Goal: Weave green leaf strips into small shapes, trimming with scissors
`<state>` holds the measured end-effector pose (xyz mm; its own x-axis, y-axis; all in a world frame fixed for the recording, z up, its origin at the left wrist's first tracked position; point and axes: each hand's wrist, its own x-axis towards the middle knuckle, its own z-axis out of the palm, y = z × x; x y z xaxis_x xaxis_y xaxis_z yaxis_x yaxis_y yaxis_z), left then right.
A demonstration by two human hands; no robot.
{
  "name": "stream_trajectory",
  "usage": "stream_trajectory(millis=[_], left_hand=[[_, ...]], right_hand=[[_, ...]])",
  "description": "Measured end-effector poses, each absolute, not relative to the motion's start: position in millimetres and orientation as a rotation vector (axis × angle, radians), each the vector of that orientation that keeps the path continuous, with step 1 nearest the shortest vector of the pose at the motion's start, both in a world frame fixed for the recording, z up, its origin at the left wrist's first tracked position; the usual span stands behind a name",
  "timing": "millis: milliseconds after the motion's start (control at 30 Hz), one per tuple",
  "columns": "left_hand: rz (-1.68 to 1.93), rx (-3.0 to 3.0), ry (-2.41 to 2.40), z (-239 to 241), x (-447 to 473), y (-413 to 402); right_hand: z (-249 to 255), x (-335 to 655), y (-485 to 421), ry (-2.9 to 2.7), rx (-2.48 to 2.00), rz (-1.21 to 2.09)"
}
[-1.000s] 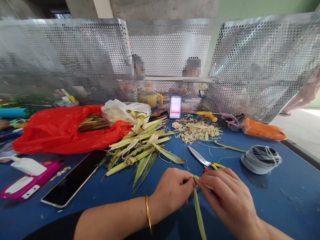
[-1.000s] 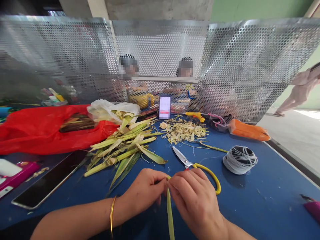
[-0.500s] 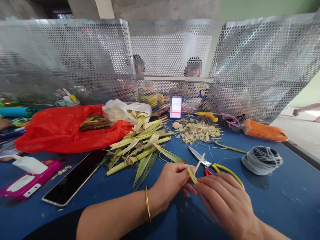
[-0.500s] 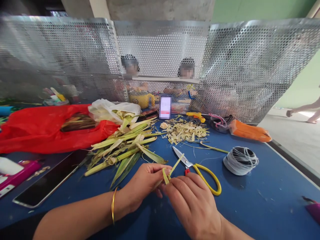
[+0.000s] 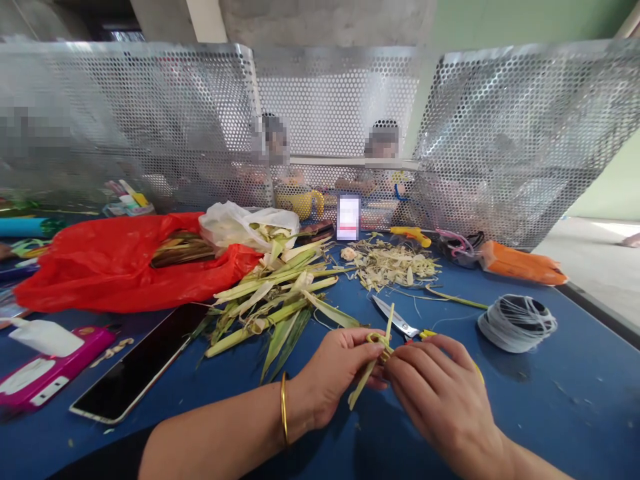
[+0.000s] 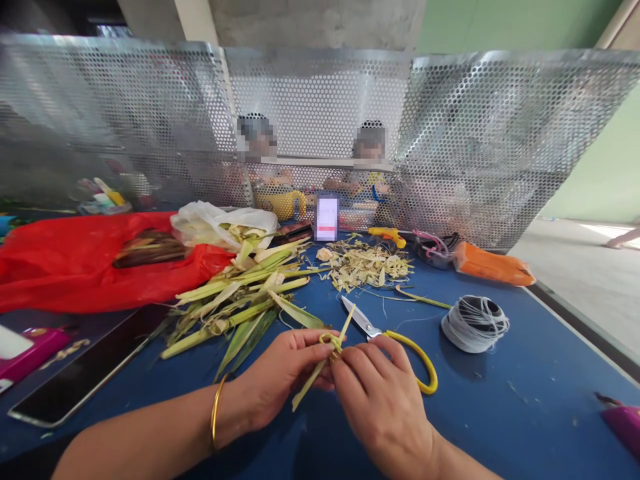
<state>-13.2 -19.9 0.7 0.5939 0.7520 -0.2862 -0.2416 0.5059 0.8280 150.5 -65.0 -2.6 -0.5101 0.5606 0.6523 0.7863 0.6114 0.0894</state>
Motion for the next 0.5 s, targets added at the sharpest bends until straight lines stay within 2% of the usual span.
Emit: stream_trajectory(millis=[500], left_hand=[[0.717, 0.892, 0.734, -2, -10, -25]], right_hand=[[-9, 138, -68, -2.537, -0.851, -0.518]])
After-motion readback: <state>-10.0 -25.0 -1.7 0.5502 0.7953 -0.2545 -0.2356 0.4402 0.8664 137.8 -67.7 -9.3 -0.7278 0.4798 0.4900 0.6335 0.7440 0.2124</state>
